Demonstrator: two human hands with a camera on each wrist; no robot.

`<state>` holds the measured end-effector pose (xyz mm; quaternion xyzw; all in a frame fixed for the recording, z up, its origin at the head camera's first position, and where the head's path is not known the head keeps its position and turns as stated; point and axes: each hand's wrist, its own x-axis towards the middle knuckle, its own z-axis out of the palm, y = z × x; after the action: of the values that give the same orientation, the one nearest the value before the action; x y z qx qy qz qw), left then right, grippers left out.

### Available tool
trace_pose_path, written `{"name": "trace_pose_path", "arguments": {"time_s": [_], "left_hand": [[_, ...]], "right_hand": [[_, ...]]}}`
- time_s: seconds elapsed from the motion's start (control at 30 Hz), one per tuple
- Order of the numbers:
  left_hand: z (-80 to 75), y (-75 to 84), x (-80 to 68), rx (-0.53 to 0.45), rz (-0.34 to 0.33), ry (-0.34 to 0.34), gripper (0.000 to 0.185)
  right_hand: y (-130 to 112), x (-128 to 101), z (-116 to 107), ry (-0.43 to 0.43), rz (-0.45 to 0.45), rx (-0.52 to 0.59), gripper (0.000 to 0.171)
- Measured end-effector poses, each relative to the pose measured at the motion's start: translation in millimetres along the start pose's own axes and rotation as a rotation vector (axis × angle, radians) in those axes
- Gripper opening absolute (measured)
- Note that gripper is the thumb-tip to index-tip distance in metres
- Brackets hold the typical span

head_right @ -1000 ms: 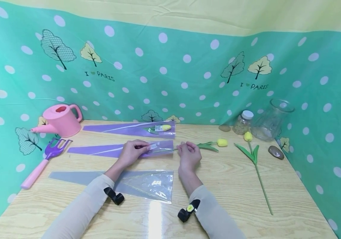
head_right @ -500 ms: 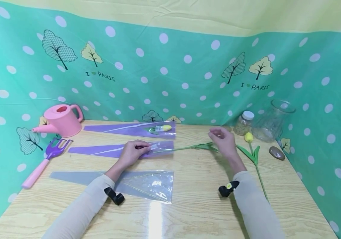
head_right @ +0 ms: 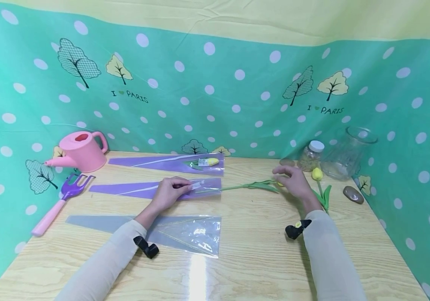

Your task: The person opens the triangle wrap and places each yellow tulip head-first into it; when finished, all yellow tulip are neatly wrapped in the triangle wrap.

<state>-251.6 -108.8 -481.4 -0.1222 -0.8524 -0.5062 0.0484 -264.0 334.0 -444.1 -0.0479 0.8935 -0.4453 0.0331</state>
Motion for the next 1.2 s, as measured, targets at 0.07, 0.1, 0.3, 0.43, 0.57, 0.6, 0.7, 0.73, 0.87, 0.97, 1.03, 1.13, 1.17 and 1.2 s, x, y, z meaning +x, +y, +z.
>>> {"name": "trace_pose_path", "arguments": {"time_s": [0.07,0.1,0.3,0.43,0.57,0.6,0.7,0.73,0.87,0.97,1.03,1.13,1.17,1.2], "left_hand": [[0.1,-0.2,-0.1,-0.001,0.003,-0.001,0.010],[0.1,-0.5,0.0,-0.004,0.005,-0.002,0.010],[0.7,-1.5,1.2,-0.015,0.014,-0.009,0.010],[1.2,-1.0,0.9,-0.008,0.012,-0.007,0.011],[1.5,0.5,0.7,-0.001,0.009,-0.005,0.011],[1.4,1.1,0.7,-0.002,0.008,-0.007,0.011],[1.3,2.6,1.0,-0.009,0.002,-0.012,0.012],[1.2,3.1,1.0,-0.010,0.001,-0.013,0.012],[1.0,3.6,0.9,0.004,-0.001,-0.007,0.012],[1.1,3.4,0.9,0.015,0.007,-0.004,0.012],[1.0,3.3,0.9,0.017,0.011,-0.004,0.012],[1.0,2.9,1.1,0.020,0.016,-0.002,0.012],[0.9,2.7,1.1,0.021,0.018,0.000,0.012],[0.8,2.5,1.0,0.022,0.019,0.003,0.011]], "right_hand": [[3.9,1.9,0.4,-0.011,0.002,-0.010,0.033],[5.7,2.9,0.7,-0.013,-0.004,-0.016,0.032],[13.0,5.7,2.8,-0.027,-0.059,-0.077,0.029],[14.4,5.1,4.2,-0.012,-0.076,-0.141,0.025],[14.9,4.8,6.5,0.003,-0.098,-0.198,0.020],[14.9,4.8,6.9,0.009,-0.102,-0.208,0.019],[13.5,2.6,7.5,0.024,-0.105,-0.227,0.018],[12.9,1.7,7.8,0.033,-0.107,-0.228,0.017],[9.2,-4.1,12.7,0.063,-0.121,-0.206,0.016],[5.8,-9.1,20.4,0.086,-0.138,-0.191,0.015],[2.0,-11.7,26.9,0.100,-0.154,-0.184,0.014],[-6.4,-13.7,37.9,0.114,-0.194,-0.169,0.013],[-9.9,-13.7,41.7,0.114,-0.211,-0.165,0.013],[-13.7,-13.2,45.6,0.116,-0.227,-0.162,0.012]]}}
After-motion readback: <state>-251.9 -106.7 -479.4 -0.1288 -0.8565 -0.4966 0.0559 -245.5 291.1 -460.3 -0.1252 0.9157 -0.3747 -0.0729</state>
